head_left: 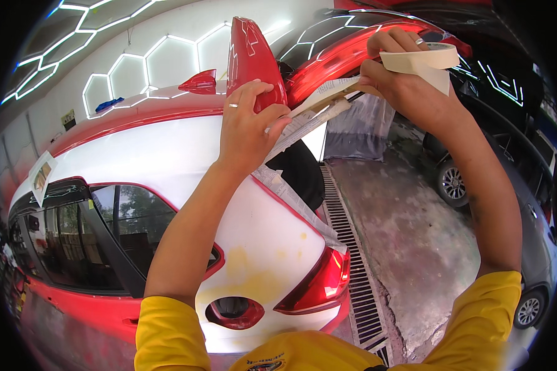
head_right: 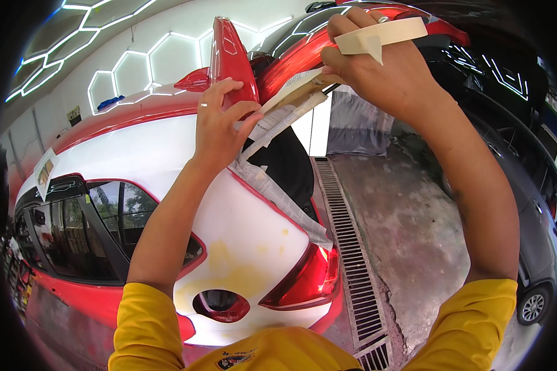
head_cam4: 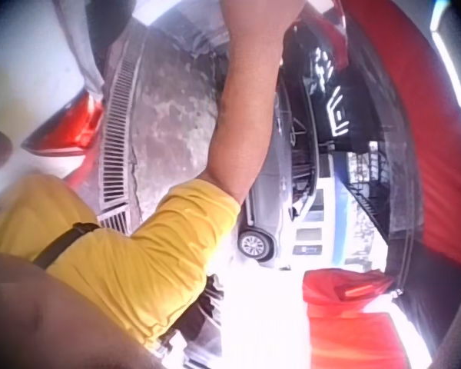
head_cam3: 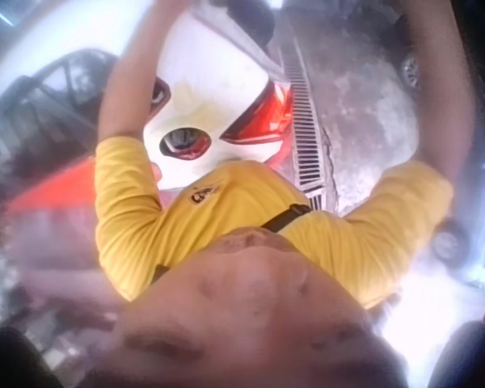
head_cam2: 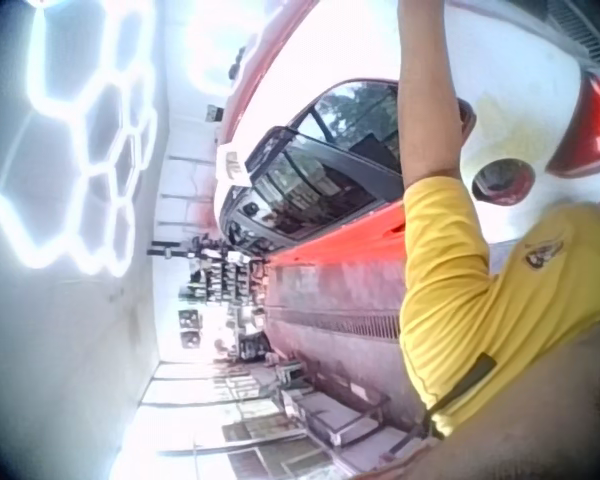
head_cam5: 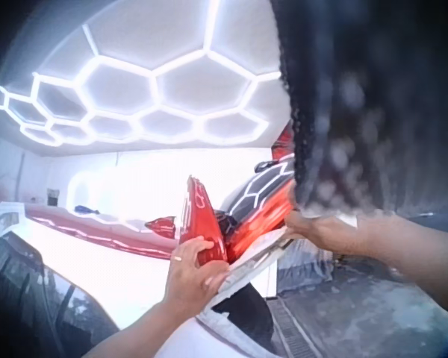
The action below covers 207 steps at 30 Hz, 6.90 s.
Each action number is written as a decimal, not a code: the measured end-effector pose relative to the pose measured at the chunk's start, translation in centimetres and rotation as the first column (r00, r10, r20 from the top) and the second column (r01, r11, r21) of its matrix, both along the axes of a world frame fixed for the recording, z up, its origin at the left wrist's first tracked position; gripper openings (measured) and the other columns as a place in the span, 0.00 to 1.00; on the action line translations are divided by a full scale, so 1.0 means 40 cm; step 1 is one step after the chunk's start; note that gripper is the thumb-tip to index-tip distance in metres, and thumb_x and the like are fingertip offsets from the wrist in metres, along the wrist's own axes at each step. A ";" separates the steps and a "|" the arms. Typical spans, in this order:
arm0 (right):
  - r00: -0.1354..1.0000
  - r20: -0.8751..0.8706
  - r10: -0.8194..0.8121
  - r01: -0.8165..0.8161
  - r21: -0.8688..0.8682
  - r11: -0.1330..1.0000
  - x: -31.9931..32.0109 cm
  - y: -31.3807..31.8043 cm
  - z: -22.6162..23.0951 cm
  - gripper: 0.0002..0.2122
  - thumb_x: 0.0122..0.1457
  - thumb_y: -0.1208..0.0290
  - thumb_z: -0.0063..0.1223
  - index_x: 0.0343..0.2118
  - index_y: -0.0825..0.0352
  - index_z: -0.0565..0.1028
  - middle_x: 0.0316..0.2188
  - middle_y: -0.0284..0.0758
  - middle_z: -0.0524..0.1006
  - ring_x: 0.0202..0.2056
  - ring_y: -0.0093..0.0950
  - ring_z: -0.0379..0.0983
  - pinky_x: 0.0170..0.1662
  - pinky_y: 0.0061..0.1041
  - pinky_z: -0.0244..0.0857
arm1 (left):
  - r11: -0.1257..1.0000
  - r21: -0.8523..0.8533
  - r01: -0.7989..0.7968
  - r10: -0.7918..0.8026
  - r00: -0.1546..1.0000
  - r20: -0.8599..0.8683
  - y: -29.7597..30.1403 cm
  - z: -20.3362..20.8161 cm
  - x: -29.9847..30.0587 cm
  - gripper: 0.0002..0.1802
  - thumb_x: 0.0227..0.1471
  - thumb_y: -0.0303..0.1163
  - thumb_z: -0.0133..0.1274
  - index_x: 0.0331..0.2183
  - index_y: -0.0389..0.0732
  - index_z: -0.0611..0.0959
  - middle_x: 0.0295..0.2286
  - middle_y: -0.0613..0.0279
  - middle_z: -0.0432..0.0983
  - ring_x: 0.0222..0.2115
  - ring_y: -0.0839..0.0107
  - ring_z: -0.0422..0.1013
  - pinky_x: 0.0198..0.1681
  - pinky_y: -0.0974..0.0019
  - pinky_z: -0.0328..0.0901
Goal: The person applies masking tape and newspaper to the rear of a red car, covering the trunk lid, spoiler, and rear window. They smooth the newspaper and tape to secure it around the edges of the car's bodywork.
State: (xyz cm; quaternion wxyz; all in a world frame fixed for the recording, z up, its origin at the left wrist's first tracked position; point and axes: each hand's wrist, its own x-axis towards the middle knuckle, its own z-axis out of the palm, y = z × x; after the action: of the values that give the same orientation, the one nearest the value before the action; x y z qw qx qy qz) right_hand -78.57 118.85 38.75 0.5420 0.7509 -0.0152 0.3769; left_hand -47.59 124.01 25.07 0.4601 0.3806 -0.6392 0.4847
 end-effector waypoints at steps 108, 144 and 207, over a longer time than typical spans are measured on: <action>0.156 0.987 -0.046 -0.568 0.051 -0.822 0.124 -0.520 -0.235 0.09 0.70 0.61 0.63 0.39 0.59 0.75 0.36 0.27 0.75 0.38 0.20 0.71 0.39 0.25 0.66 | 0.907 0.064 -0.417 0.406 0.904 0.133 -0.146 0.419 -0.627 0.09 0.55 0.36 0.68 0.37 0.43 0.93 0.27 0.60 0.76 0.34 0.59 0.72 0.42 0.56 0.66; 0.505 0.602 0.619 -0.806 0.585 0.089 -0.231 -0.442 0.022 0.09 0.73 0.64 0.61 0.39 0.62 0.76 0.33 0.23 0.76 0.37 0.14 0.70 0.43 0.19 0.65 | 0.953 0.086 -0.290 0.282 0.955 0.095 -0.042 0.285 -0.515 0.23 0.55 0.37 0.73 0.50 0.40 0.86 0.37 0.59 0.85 0.35 0.66 0.81 0.44 0.63 0.75; 0.784 0.448 0.430 -0.621 0.587 0.520 -0.354 -0.327 0.048 0.09 0.64 0.67 0.67 0.37 0.67 0.80 0.43 0.29 0.78 0.38 0.16 0.68 0.42 0.19 0.59 | 0.998 -0.044 0.052 -0.064 0.942 -0.330 0.089 0.251 -0.407 0.14 0.59 0.36 0.70 0.44 0.40 0.90 0.32 0.63 0.82 0.33 0.74 0.75 0.40 0.64 0.69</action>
State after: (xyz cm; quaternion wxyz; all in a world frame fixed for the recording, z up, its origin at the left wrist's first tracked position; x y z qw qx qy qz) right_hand -92.74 105.77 40.65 0.0629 0.8139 0.0035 0.5776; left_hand -63.87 127.58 35.11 0.5815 0.4296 -0.5553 0.4110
